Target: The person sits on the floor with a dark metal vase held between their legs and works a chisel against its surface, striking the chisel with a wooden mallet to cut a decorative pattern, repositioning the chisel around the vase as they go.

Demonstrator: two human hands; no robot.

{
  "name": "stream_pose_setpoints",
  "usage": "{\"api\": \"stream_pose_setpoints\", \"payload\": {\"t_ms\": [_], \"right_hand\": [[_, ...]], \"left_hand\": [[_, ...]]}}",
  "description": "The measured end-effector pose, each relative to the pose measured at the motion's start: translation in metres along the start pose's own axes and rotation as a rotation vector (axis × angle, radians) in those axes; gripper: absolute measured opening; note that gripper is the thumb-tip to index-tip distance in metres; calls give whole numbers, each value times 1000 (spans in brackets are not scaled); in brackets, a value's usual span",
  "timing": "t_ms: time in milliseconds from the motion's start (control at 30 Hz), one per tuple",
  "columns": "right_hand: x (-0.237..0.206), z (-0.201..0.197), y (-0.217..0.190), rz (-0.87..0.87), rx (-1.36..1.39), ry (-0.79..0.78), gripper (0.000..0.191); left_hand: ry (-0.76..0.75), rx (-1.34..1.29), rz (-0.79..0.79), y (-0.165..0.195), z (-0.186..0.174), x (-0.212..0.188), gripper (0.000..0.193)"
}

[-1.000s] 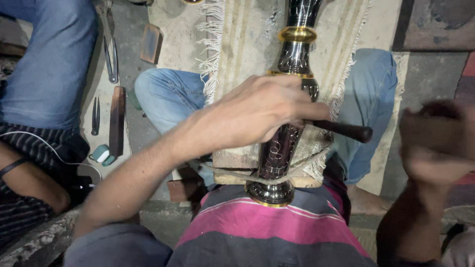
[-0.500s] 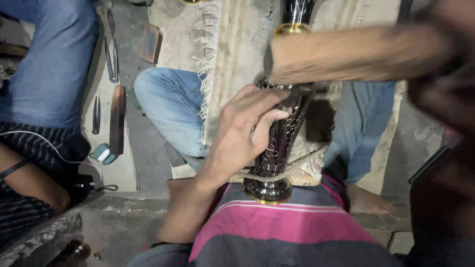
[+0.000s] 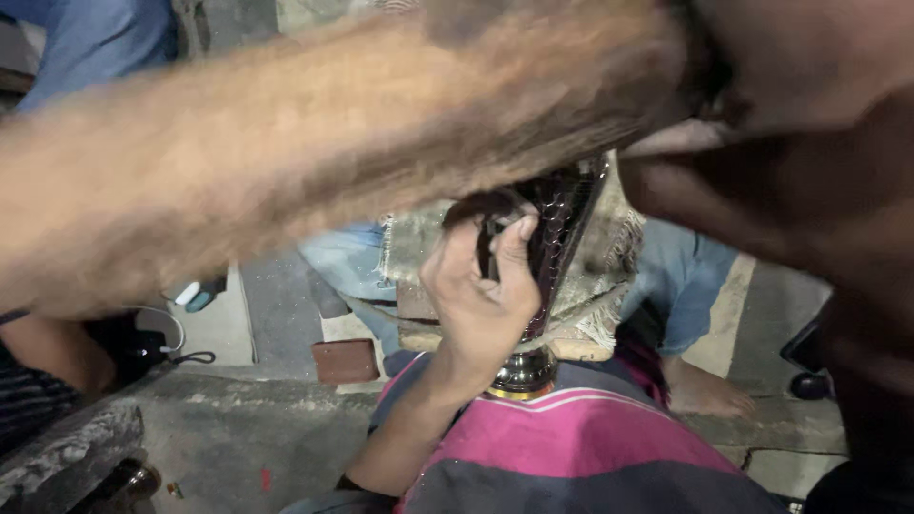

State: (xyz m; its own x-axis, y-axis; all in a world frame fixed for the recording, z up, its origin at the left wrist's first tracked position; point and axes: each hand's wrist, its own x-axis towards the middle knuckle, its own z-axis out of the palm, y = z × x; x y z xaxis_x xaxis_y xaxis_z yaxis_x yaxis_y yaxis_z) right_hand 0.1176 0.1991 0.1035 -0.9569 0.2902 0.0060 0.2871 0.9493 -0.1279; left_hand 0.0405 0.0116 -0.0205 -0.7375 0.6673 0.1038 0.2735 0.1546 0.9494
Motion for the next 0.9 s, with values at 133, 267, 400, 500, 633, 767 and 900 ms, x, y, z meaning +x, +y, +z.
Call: {"api": "stream_pose_setpoints", "payload": {"t_ms": [133, 267, 400, 500, 633, 767, 900], "right_hand": [[-4, 6, 5, -13, -5, 2, 50], [-19, 22, 19, 100, 389, 163, 52], [-45, 85, 0, 389, 876, 560, 51], [-63, 141, -2, 522, 1241, 699, 46], [-105, 177, 11, 672, 1350, 676, 60], [-155, 178, 37, 731, 1171, 659, 49], [-215, 167, 66, 849, 984, 464, 31]], "left_hand": [[-25, -271, -76, -4, 1, -1, 12], [-94, -293, -131, -5, -8, 11, 24], [-336, -138, 111, 0, -22, 32, 31], [-513, 27, 364, 3, -30, 54, 36], [-753, 29, 442, 4, -35, 76, 37], [-750, 19, 547, 3, -31, 85, 38], [-763, 26, 524, 1, -29, 85, 41]]}}
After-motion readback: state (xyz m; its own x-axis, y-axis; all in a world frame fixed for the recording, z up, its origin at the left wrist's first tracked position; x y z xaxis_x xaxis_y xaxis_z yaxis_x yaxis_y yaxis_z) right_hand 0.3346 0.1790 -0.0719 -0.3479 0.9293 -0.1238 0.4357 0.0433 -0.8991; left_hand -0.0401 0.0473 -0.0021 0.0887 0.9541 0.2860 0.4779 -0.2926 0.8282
